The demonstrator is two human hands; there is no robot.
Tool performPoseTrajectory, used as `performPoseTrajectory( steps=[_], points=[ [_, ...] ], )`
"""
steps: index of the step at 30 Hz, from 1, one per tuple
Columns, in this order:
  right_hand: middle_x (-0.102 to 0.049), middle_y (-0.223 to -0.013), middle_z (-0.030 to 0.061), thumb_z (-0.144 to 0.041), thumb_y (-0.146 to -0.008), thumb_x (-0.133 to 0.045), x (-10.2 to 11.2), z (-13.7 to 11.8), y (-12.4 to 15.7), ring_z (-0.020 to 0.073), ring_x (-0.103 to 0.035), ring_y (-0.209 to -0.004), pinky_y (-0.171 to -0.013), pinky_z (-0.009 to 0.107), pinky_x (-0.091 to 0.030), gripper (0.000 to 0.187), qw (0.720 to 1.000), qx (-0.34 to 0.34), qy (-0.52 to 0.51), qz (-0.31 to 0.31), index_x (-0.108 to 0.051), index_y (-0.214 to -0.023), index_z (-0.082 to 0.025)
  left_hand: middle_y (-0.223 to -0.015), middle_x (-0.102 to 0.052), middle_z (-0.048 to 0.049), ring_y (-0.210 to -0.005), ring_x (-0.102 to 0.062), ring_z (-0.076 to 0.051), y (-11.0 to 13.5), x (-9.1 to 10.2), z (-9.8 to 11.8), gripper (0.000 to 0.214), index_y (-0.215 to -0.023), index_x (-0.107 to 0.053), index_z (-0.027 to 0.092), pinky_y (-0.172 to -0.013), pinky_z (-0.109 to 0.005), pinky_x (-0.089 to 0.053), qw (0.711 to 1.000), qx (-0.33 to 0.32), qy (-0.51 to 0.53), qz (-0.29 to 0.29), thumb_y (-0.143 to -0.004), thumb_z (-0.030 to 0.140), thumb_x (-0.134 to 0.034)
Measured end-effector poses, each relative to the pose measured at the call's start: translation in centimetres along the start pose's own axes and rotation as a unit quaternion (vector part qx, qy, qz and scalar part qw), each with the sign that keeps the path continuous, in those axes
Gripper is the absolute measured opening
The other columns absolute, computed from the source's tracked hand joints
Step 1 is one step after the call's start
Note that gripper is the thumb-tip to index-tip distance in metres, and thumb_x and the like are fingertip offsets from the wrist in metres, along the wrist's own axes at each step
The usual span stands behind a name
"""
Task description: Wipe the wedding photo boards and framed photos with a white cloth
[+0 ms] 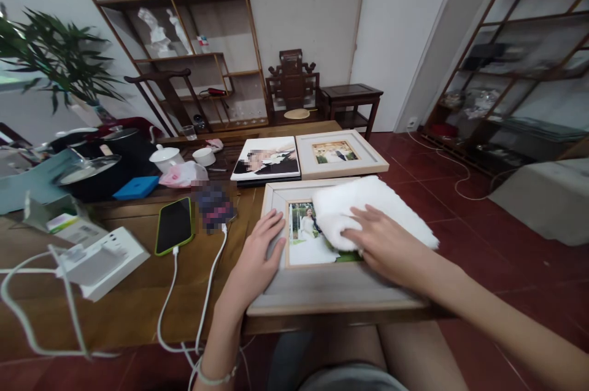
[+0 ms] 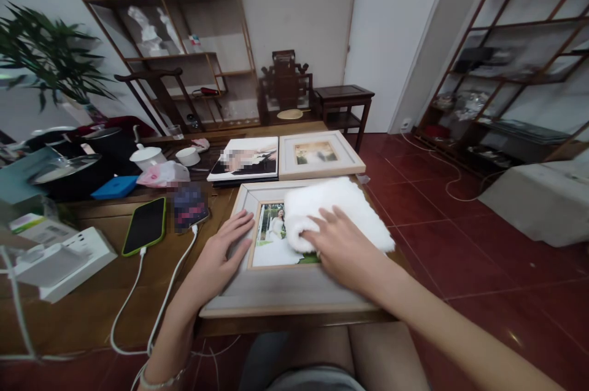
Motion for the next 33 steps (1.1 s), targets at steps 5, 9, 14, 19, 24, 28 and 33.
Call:
performPoseTrajectory(
  steps=[5, 9, 14, 19, 24, 28, 33],
  points=[
    [-0.070, -0.099, 0.0109, -0.005, -0.056, -0.051, 1.6, -4.5, 3.3, 0.0301, -0.065, -0.087, -0.074, 0.045, -0.054, 0.038, 0.999, 0.007, -0.040, -0.027, -0.067, -0.086, -0.022, -0.143, -0.044, -0.0150, -0.136, -0.035, -0.023, 0.1, -0.2, -0.3, 0.045, -0.129, -0.053, 0.007, -0.114, -0.043, -0.027, 1.000, 0.004, -0.001, 0.013, -0.091, 0.030, -0.041],
    [-0.065, -0.117, 0.0098, -0.008, -0.054, -0.053, 0.9, -5.9, 4.2, 0.0335, -0.060, -0.104, -0.082, 0.048, -0.053, 0.044, 0.997, 0.006, -0.068, 0.018, -0.068, -0.092, -0.024, -0.141, -0.046, -0.0162, -0.135, -0.036, -0.024, 0.0, -0.3, -0.4, 0.045, -0.128, -0.053, 0.006, -0.113, -0.043, -0.028, 1.000, 0.003, -0.009, 0.014, -0.091, 0.029, -0.041],
    [-0.053, -0.134, 0.0130, -0.011, -0.066, -0.055, -1.2, -2.2, 2.0, 0.0341, -0.044, -0.125, -0.101, 0.052, -0.037, 0.039, 0.996, -0.064, -0.046, 0.039, -0.067, -0.102, -0.019, -0.137, -0.052, -0.0149, -0.135, -0.037, -0.024, 0.0, -0.1, -0.2, 0.042, -0.123, -0.058, 0.007, -0.111, -0.044, -0.031, 1.000, -0.017, -0.009, 0.006, -0.090, 0.029, -0.043],
    [-0.058, -0.125, 0.0189, -0.013, -0.078, -0.047, -2.0, 4.2, -2.4, 0.0341, -0.042, -0.126, -0.103, 0.049, -0.034, 0.037, 0.991, -0.119, 0.010, 0.061, -0.063, -0.111, -0.011, -0.136, -0.052, -0.0154, -0.135, -0.037, -0.023, 0.2, 0.0, 0.0, 0.042, -0.123, -0.058, 0.007, -0.111, -0.043, -0.031, 1.000, -0.024, -0.009, 0.003, -0.091, 0.028, -0.042],
    [-0.051, -0.135, 0.0158, -0.009, -0.077, -0.047, -2.6, 4.7, -4.6, 0.0379, -0.031, -0.133, -0.107, 0.058, -0.023, 0.041, 0.999, -0.047, 0.006, 0.018, -0.063, -0.114, -0.012, -0.138, -0.049, -0.0154, -0.135, -0.036, -0.023, 0.2, -0.1, -0.3, 0.043, -0.126, -0.055, 0.008, -0.112, -0.044, -0.031, 1.000, -0.018, -0.012, 0.011, -0.091, 0.028, -0.041],
    [-0.048, -0.139, 0.0155, -0.007, -0.076, -0.048, -1.7, 1.1, -2.4, 0.0374, -0.032, -0.133, -0.108, 0.058, -0.022, 0.042, 0.999, -0.022, -0.031, -0.035, -0.063, -0.115, -0.013, -0.142, -0.045, -0.0151, -0.136, -0.035, -0.023, 0.3, -0.2, -0.3, 0.044, -0.129, -0.052, 0.009, -0.112, -0.044, -0.029, 1.000, -0.007, -0.012, 0.013, -0.092, 0.029, -0.040],
    [-0.050, -0.137, 0.0133, -0.011, -0.073, -0.055, 1.0, -4.0, 2.3, 0.0385, -0.037, -0.130, -0.103, 0.063, -0.030, 0.038, 0.987, -0.002, -0.105, -0.126, -0.066, -0.109, -0.019, -0.143, -0.044, -0.0139, -0.136, -0.035, -0.022, 0.3, -0.4, -0.4, 0.044, -0.130, -0.051, 0.010, -0.113, -0.043, -0.029, 1.000, 0.003, -0.016, 0.012, -0.092, 0.029, -0.039]
  ],
)
Point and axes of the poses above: each hand's wrist, its own y-axis away from the middle knuckle, its own x-axis out of the back of the hand, z = x × y, the point moved 2 cm from there along -y, towards the middle knuckle
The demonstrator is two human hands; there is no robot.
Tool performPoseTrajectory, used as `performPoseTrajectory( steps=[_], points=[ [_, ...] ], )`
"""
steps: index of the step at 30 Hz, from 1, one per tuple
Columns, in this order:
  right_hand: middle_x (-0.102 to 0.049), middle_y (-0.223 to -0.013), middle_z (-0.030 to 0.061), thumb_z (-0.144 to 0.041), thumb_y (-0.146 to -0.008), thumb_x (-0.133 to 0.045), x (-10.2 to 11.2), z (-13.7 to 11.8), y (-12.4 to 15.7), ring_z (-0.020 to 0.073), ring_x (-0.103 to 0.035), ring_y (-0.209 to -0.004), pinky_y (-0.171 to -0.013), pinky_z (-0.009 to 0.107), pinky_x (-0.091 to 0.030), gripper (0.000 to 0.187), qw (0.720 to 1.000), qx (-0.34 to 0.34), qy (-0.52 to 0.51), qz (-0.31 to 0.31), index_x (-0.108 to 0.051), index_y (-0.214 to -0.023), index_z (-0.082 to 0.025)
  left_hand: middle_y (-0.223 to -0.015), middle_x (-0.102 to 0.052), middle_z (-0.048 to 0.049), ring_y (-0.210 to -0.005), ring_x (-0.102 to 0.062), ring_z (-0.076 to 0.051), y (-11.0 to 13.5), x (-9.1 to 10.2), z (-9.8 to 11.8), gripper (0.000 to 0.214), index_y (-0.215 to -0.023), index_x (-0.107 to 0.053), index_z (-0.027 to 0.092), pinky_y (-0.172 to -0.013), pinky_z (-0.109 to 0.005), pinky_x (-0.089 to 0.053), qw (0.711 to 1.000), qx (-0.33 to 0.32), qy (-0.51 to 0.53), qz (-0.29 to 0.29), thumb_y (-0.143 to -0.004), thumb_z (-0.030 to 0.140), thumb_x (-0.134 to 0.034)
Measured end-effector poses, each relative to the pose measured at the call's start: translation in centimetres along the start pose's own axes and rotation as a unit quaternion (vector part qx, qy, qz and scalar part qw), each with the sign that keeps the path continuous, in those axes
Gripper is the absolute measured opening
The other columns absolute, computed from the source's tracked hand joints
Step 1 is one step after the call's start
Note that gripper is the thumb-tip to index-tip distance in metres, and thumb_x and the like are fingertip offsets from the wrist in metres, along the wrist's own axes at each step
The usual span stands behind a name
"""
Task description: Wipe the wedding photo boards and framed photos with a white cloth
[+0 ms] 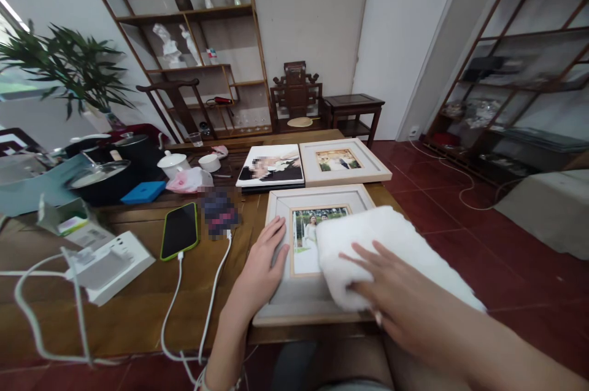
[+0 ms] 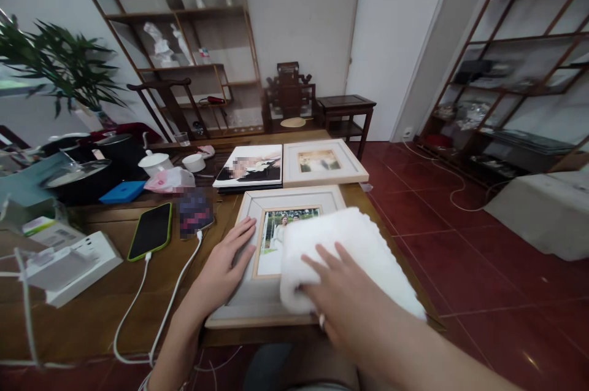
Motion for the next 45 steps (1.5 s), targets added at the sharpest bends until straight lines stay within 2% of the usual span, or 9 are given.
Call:
performPoseTrajectory(
  steps=[3, 6, 12, 18, 22, 30, 34, 38, 45],
  points=[
    [-0.045, -0.141, 0.0106, -0.013, -0.068, -0.059, -0.2, -1.9, 1.7, 0.0402, -0.035, -0.130, -0.102, 0.065, -0.031, 0.032, 0.999, 0.023, -0.030, -0.030, -0.070, -0.098, -0.022, -0.143, -0.045, -0.0142, -0.136, -0.035, -0.022, -0.1, 0.0, -0.1, 0.043, -0.130, -0.051, 0.011, -0.112, -0.044, -0.029, 1.000, -0.005, -0.004, 0.001, -0.092, 0.029, -0.039],
    [-0.042, -0.144, 0.0087, -0.015, -0.069, -0.059, -0.8, -1.6, 1.3, 0.0378, -0.032, -0.133, -0.104, 0.063, -0.030, 0.034, 0.999, 0.010, -0.042, -0.008, -0.070, -0.100, -0.023, -0.142, -0.045, -0.0149, -0.136, -0.035, -0.022, -0.2, 0.0, -0.2, 0.042, -0.129, -0.052, 0.011, -0.112, -0.045, -0.030, 1.000, -0.011, -0.003, -0.001, -0.092, 0.029, -0.040],
    [-0.047, -0.139, 0.0143, -0.013, -0.077, -0.052, -0.7, 4.2, -3.1, 0.0323, -0.033, -0.134, -0.109, 0.055, -0.025, 0.037, 0.987, -0.057, 0.029, 0.144, -0.065, -0.111, -0.017, -0.142, -0.045, -0.0151, -0.136, -0.036, -0.024, -0.1, 0.1, 0.0, 0.041, -0.128, -0.053, 0.013, -0.111, -0.046, -0.030, 1.000, -0.017, 0.009, -0.008, -0.092, 0.029, -0.041],
    [-0.051, -0.135, 0.0149, -0.014, -0.085, -0.044, 0.7, 9.0, -7.5, 0.0338, -0.030, -0.135, -0.107, 0.054, -0.027, 0.034, 0.982, -0.067, 0.080, 0.160, -0.063, -0.114, -0.012, -0.142, -0.045, -0.0156, -0.136, -0.034, -0.024, -0.2, 0.3, 0.1, 0.042, -0.128, -0.053, 0.011, -0.112, -0.045, -0.029, 1.000, -0.011, 0.015, -0.011, -0.092, 0.029, -0.041],
    [-0.045, -0.141, 0.0109, -0.010, -0.080, -0.048, 0.4, 7.5, -7.1, 0.0359, -0.028, -0.135, -0.107, 0.059, -0.023, 0.037, 0.989, -0.036, 0.066, 0.126, -0.064, -0.113, -0.015, -0.141, -0.045, -0.0170, -0.136, -0.035, -0.024, -0.2, 0.2, 0.0, 0.044, -0.127, -0.053, 0.008, -0.112, -0.045, -0.029, 1.000, -0.011, 0.009, -0.011, -0.092, 0.030, -0.040],
    [-0.043, -0.142, 0.0103, -0.018, -0.073, -0.061, -0.3, -1.1, 0.2, 0.0409, -0.033, -0.131, -0.103, 0.067, -0.026, 0.036, 1.000, 0.005, -0.014, -0.011, -0.068, -0.108, -0.022, -0.144, -0.043, -0.0135, -0.136, -0.035, -0.022, -0.1, 0.1, 0.0, 0.043, -0.131, -0.050, 0.012, -0.113, -0.045, -0.026, 1.000, -0.014, 0.001, -0.002, -0.093, 0.025, -0.035],
    [-0.037, -0.146, 0.0088, -0.024, -0.071, -0.066, -1.1, -3.0, 0.9, 0.0413, -0.030, -0.133, -0.104, 0.066, -0.026, 0.028, 0.998, 0.040, -0.039, -0.030, -0.071, -0.099, -0.023, -0.143, -0.044, -0.0129, -0.136, -0.035, -0.022, -0.2, 0.1, 0.1, 0.043, -0.131, -0.050, 0.013, -0.114, -0.044, -0.026, 1.000, -0.017, -0.001, -0.010, -0.093, 0.025, -0.036],
    [-0.037, -0.146, 0.0109, -0.021, -0.075, -0.061, -1.8, -1.7, -0.7, 0.0375, -0.025, -0.136, -0.107, 0.063, -0.023, 0.033, 0.998, 0.021, -0.042, 0.034, -0.067, -0.108, -0.020, -0.142, -0.046, -0.0104, -0.134, -0.037, -0.021, -0.2, 0.1, 0.3, 0.042, -0.131, -0.050, 0.017, -0.113, -0.043, -0.028, 0.999, -0.037, 0.011, -0.022, -0.094, 0.024, -0.034],
    [-0.045, -0.140, 0.0174, -0.016, -0.086, -0.046, -0.2, 4.6, -6.2, 0.0344, -0.034, -0.132, -0.108, 0.056, -0.024, 0.034, 0.983, -0.025, 0.044, 0.177, -0.062, -0.116, -0.012, -0.145, -0.042, -0.0108, -0.135, -0.035, -0.021, 0.0, 0.2, 0.4, 0.043, -0.135, -0.045, 0.016, -0.113, -0.046, -0.027, 0.999, -0.022, 0.006, -0.035, -0.095, 0.025, -0.031]
  ],
)
Point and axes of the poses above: each hand's wrist, its own y-axis away from the middle knuckle, its own x-axis out of the back of the hand, z = x × y, the point moved 2 cm from there along -y, towards the middle knuckle
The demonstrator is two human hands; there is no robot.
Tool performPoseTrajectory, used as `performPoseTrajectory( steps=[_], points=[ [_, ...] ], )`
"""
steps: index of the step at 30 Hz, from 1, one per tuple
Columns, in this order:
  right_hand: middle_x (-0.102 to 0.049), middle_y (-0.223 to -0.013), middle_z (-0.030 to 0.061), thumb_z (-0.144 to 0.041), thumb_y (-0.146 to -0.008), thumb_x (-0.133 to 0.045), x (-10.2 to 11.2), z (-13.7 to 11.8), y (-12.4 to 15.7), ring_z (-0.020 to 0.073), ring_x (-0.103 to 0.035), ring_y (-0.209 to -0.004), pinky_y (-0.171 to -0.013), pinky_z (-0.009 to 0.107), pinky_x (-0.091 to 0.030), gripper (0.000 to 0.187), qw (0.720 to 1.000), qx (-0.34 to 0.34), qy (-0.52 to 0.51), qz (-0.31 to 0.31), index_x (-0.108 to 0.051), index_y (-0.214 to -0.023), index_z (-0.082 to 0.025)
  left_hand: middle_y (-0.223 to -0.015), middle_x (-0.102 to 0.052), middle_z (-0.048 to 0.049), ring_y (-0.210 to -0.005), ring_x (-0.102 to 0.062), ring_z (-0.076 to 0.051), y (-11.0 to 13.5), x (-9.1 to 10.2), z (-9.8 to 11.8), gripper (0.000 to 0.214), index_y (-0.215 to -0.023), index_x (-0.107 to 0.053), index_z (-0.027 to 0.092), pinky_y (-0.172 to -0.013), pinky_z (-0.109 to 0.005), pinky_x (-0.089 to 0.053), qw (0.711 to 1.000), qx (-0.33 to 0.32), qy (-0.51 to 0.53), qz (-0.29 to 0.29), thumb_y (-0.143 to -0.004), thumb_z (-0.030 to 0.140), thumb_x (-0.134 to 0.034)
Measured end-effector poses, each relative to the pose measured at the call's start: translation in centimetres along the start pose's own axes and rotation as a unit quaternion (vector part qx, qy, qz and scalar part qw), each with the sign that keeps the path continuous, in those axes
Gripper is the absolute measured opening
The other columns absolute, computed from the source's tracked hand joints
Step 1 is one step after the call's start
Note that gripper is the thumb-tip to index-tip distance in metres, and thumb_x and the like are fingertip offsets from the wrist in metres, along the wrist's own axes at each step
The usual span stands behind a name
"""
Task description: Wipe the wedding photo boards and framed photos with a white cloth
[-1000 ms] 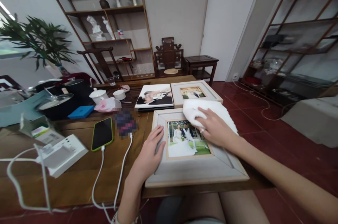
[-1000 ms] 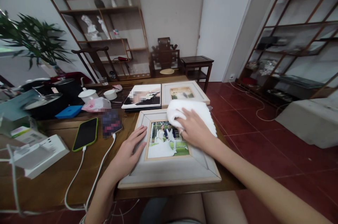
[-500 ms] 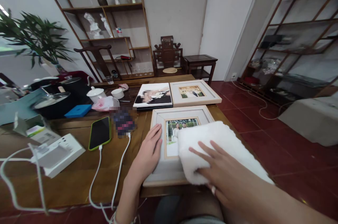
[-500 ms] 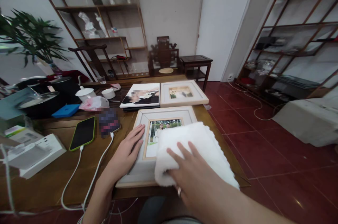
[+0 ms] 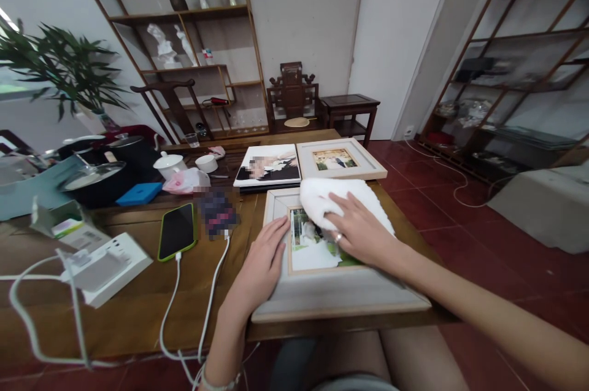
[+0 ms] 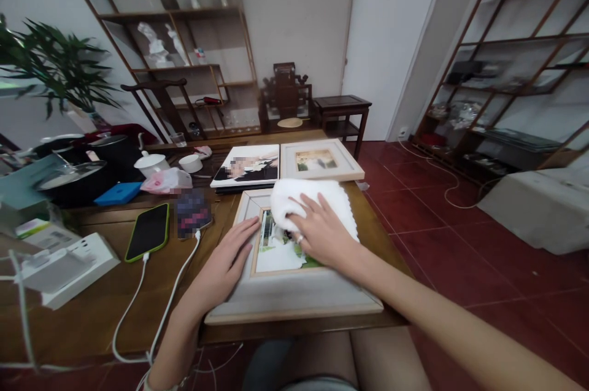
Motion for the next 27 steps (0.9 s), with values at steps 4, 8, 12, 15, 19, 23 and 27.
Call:
performPoseTrajectory(
  steps=[4, 8, 12, 15, 19, 23, 27],
  points=[
    [-0.039, -0.145, 0.0149, -0.012, -0.081, -0.049, -0.5, 1.4, -3.2, 0.0367, -0.026, -0.136, -0.108, 0.059, -0.021, 0.040, 0.999, 0.016, 0.036, -0.016, -0.060, -0.119, -0.012, -0.144, -0.043, -0.0103, -0.135, -0.034, -0.021, 0.1, 0.0, 0.0, 0.042, -0.134, -0.045, 0.018, -0.112, -0.047, -0.027, 1.000, -0.004, 0.003, 0.003, -0.095, 0.025, -0.032],
    [-0.040, -0.144, 0.0132, -0.008, -0.079, -0.049, -1.0, 0.6, -3.3, 0.0378, -0.022, -0.137, -0.106, 0.064, -0.018, 0.041, 0.997, 0.030, 0.023, -0.065, -0.062, -0.116, -0.014, -0.142, -0.046, -0.0091, -0.134, -0.036, -0.021, 0.0, -0.1, -0.2, 0.040, -0.131, -0.049, 0.020, -0.112, -0.047, -0.028, 1.000, -0.009, 0.004, 0.005, -0.094, 0.025, -0.034],
    [-0.043, -0.142, 0.0161, -0.008, -0.079, -0.048, 0.2, -2.1, -0.1, 0.0376, -0.027, -0.135, -0.104, 0.064, -0.024, 0.039, 0.992, 0.047, -0.016, -0.115, -0.062, -0.116, -0.013, -0.141, -0.047, -0.0085, -0.133, -0.038, -0.021, 0.0, -0.2, -0.2, 0.040, -0.132, -0.049, 0.021, -0.111, -0.045, -0.029, 1.000, -0.006, 0.008, 0.012, -0.094, 0.024, -0.035],
    [-0.050, -0.137, 0.0146, -0.013, -0.078, -0.054, 1.7, -4.6, 3.2, 0.0384, -0.036, -0.130, -0.102, 0.064, -0.030, 0.032, 0.986, 0.068, -0.047, -0.145, -0.065, -0.108, -0.016, -0.142, -0.046, -0.0090, -0.133, -0.037, -0.021, 0.0, -0.4, -0.2, 0.041, -0.133, -0.048, 0.019, -0.112, -0.044, -0.029, 1.000, 0.000, 0.002, 0.012, -0.094, 0.024, -0.034],
    [-0.052, -0.135, 0.0110, -0.020, -0.074, -0.064, 2.7, -7.3, 6.2, 0.0401, -0.047, -0.122, -0.094, 0.063, -0.042, 0.025, 0.978, 0.129, -0.071, -0.148, -0.069, -0.097, -0.024, -0.143, -0.045, -0.0094, -0.134, -0.036, -0.021, 0.0, -0.5, -0.4, 0.042, -0.133, -0.048, 0.017, -0.112, -0.044, -0.028, 1.000, 0.004, -0.011, 0.007, -0.094, 0.024, -0.033],
    [-0.045, -0.141, 0.0105, -0.016, -0.069, -0.065, 2.4, -7.2, 6.8, 0.0413, -0.043, -0.125, -0.094, 0.063, -0.042, 0.032, 0.973, 0.149, -0.064, -0.162, -0.068, -0.099, -0.026, -0.142, -0.046, -0.0092, -0.134, -0.036, -0.021, -0.1, -0.4, -0.3, 0.042, -0.133, -0.049, 0.017, -0.113, -0.044, -0.027, 1.000, -0.005, -0.012, 0.004, -0.094, 0.023, -0.033],
    [-0.044, -0.141, 0.0144, 0.003, -0.063, -0.053, 3.0, -3.6, 5.6, 0.0307, -0.043, -0.128, -0.097, 0.046, -0.046, 0.056, 0.985, 0.092, -0.049, -0.135, -0.060, -0.114, -0.019, -0.142, -0.046, -0.0107, -0.133, -0.037, -0.021, -0.1, -0.2, 0.0, 0.042, -0.132, -0.049, 0.015, -0.112, -0.044, -0.029, 1.000, -0.004, -0.003, 0.006, -0.094, 0.022, -0.033]
  ],
)
Point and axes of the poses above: each hand's wrist, its own y-axis away from the middle knuckle, its own x-axis out of the back of the hand, z = x × y, the point moved 2 cm from there along -y, towards the middle knuckle
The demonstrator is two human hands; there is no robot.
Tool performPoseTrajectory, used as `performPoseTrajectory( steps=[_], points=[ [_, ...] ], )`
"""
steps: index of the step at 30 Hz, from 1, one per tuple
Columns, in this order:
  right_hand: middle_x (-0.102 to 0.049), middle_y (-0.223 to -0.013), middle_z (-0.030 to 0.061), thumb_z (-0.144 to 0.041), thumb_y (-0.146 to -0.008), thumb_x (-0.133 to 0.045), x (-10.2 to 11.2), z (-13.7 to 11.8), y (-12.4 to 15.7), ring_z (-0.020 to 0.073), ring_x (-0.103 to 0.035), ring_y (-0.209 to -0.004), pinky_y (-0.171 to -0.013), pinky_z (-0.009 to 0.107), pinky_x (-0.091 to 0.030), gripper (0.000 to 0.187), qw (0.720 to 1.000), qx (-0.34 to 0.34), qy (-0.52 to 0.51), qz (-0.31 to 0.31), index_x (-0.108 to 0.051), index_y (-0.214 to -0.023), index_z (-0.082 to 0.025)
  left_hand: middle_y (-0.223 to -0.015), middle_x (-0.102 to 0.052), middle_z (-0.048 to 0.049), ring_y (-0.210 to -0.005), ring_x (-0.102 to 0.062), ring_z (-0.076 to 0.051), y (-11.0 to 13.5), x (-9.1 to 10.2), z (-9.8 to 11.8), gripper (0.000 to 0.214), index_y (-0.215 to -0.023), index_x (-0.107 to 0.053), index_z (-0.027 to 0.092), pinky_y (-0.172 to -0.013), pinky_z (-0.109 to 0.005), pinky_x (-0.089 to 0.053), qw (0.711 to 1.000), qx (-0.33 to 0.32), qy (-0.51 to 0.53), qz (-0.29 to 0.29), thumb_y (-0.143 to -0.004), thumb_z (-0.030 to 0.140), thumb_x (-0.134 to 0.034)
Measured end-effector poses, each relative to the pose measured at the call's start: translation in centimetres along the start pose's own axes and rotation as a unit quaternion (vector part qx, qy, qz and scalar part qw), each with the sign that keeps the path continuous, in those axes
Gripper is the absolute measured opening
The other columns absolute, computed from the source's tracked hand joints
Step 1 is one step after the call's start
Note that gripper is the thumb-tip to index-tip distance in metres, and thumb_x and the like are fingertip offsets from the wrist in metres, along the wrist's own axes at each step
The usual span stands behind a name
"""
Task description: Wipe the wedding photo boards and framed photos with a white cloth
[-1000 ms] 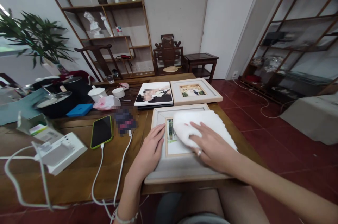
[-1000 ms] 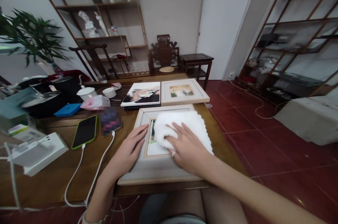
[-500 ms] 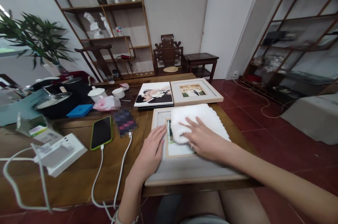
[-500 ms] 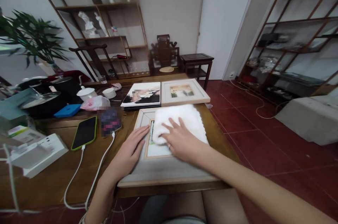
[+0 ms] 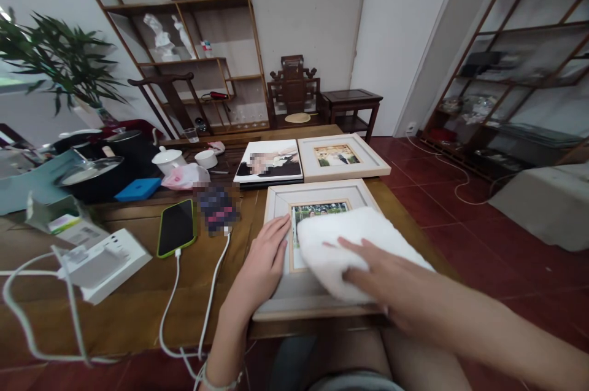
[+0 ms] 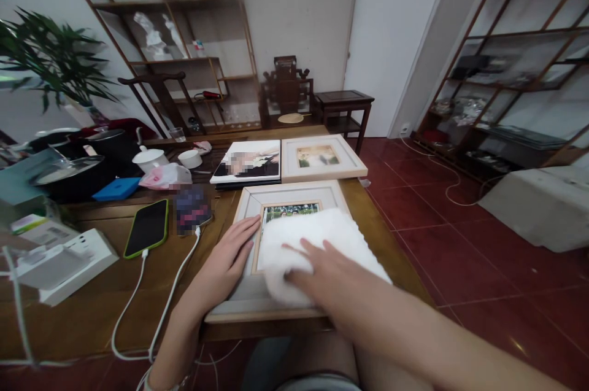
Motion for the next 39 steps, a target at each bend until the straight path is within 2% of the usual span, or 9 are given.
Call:
performPoseTrajectory(
  steps=[2, 6, 11, 15, 19, 25, 28, 33, 39],
  points=[
    [-0.042, -0.143, 0.0138, 0.007, -0.068, -0.045, 1.3, 2.4, -0.6, 0.0268, -0.044, -0.127, -0.095, 0.040, -0.047, 0.053, 0.998, -0.034, 0.026, 0.048, -0.059, -0.113, -0.018, -0.141, -0.046, -0.0114, -0.133, -0.037, -0.022, 0.0, 0.1, 0.1, 0.042, -0.132, -0.049, 0.014, -0.112, -0.045, -0.029, 1.000, 0.002, 0.005, -0.001, -0.094, 0.023, -0.033],
    [-0.034, -0.149, 0.0091, 0.005, -0.078, -0.045, 3.2, 6.5, -3.0, 0.0353, -0.029, -0.135, -0.103, 0.057, -0.033, 0.042, 0.974, -0.054, 0.161, 0.151, -0.066, -0.106, -0.018, -0.142, -0.045, -0.0107, -0.134, -0.036, -0.021, 0.2, 0.1, 0.1, 0.042, -0.132, -0.048, 0.015, -0.112, -0.045, -0.029, 1.000, 0.001, 0.009, -0.006, -0.095, 0.024, -0.033],
    [-0.036, -0.147, 0.0067, 0.009, -0.075, -0.045, 0.6, 8.9, -6.3, 0.0399, -0.031, -0.132, -0.095, 0.065, -0.037, 0.053, 0.967, -0.051, 0.234, 0.084, -0.064, -0.113, -0.022, -0.142, -0.045, -0.0107, -0.134, -0.035, -0.021, 0.2, 0.0, -0.1, 0.042, -0.133, -0.048, 0.014, -0.112, -0.044, -0.028, 1.000, 0.010, 0.000, -0.006, -0.095, 0.024, -0.033],
    [-0.040, -0.145, 0.0085, 0.009, -0.074, -0.044, -1.0, 7.6, -6.5, 0.0424, -0.035, -0.129, -0.092, 0.064, -0.039, 0.055, 0.970, -0.050, 0.236, 0.022, -0.062, -0.117, -0.021, -0.142, -0.045, -0.0102, -0.134, -0.035, -0.020, 0.2, 0.0, -0.2, 0.042, -0.133, -0.048, 0.014, -0.113, -0.044, -0.027, 1.000, 0.012, -0.002, -0.009, -0.095, 0.024, -0.033],
    [-0.042, -0.144, 0.0097, 0.007, -0.074, -0.046, -0.5, 4.0, -4.5, 0.0429, -0.037, -0.128, -0.091, 0.065, -0.040, 0.054, 0.981, -0.047, 0.184, -0.033, -0.062, -0.117, -0.021, -0.142, -0.045, -0.0104, -0.134, -0.035, -0.020, 0.0, -0.1, -0.2, 0.043, -0.133, -0.048, 0.013, -0.113, -0.043, -0.027, 1.000, 0.016, -0.005, -0.008, -0.095, 0.023, -0.033],
    [-0.049, -0.139, 0.0056, -0.008, -0.076, -0.061, -1.2, -1.4, -0.6, 0.0452, -0.044, -0.122, -0.086, 0.066, -0.044, 0.030, 0.991, -0.016, 0.067, -0.112, -0.072, -0.096, -0.028, -0.142, -0.045, -0.0107, -0.134, -0.036, -0.020, 0.0, -0.2, -0.1, 0.043, -0.133, -0.048, 0.013, -0.114, -0.043, -0.027, 1.000, 0.020, -0.007, -0.009, -0.094, 0.023, -0.033],
    [-0.045, -0.142, 0.0020, -0.016, -0.074, -0.065, -2.1, -2.7, 0.2, 0.0473, -0.043, -0.122, -0.084, 0.069, -0.043, 0.023, 0.995, -0.008, 0.028, -0.098, -0.073, -0.089, -0.032, -0.142, -0.045, -0.0103, -0.134, -0.035, -0.020, -0.1, -0.1, 0.0, 0.043, -0.133, -0.048, 0.014, -0.114, -0.043, -0.027, 1.000, 0.021, -0.005, -0.010, -0.094, 0.023, -0.033],
    [-0.044, -0.142, 0.0056, -0.006, -0.074, -0.057, -1.9, -1.5, -1.1, 0.0448, -0.039, -0.126, -0.089, 0.066, -0.042, 0.041, 0.995, -0.043, 0.051, -0.071, -0.068, -0.107, -0.028, -0.142, -0.046, -0.0107, -0.134, -0.036, -0.020, -0.1, -0.1, -0.1, 0.043, -0.133, -0.048, 0.014, -0.113, -0.044, -0.028, 1.000, 0.012, -0.004, -0.007, -0.094, 0.023, -0.033],
    [-0.033, -0.149, 0.0093, 0.010, -0.067, -0.041, -1.1, 3.9, -5.5, 0.0410, -0.029, -0.133, -0.095, 0.062, -0.037, 0.069, 0.982, -0.118, 0.144, 0.020, -0.055, -0.127, -0.020, -0.141, -0.047, -0.0115, -0.133, -0.038, -0.021, 0.0, 0.0, 0.0, 0.042, -0.132, -0.049, 0.014, -0.112, -0.044, -0.030, 1.000, 0.006, 0.005, -0.006, -0.093, 0.022, -0.035]
  ],
)
Point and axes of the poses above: each hand's wrist, its own y-axis away from the middle knuckle, its own x-axis out of the back of the hand, z = x × y, the point moved 2 cm from there along -y, towards the middle knuckle
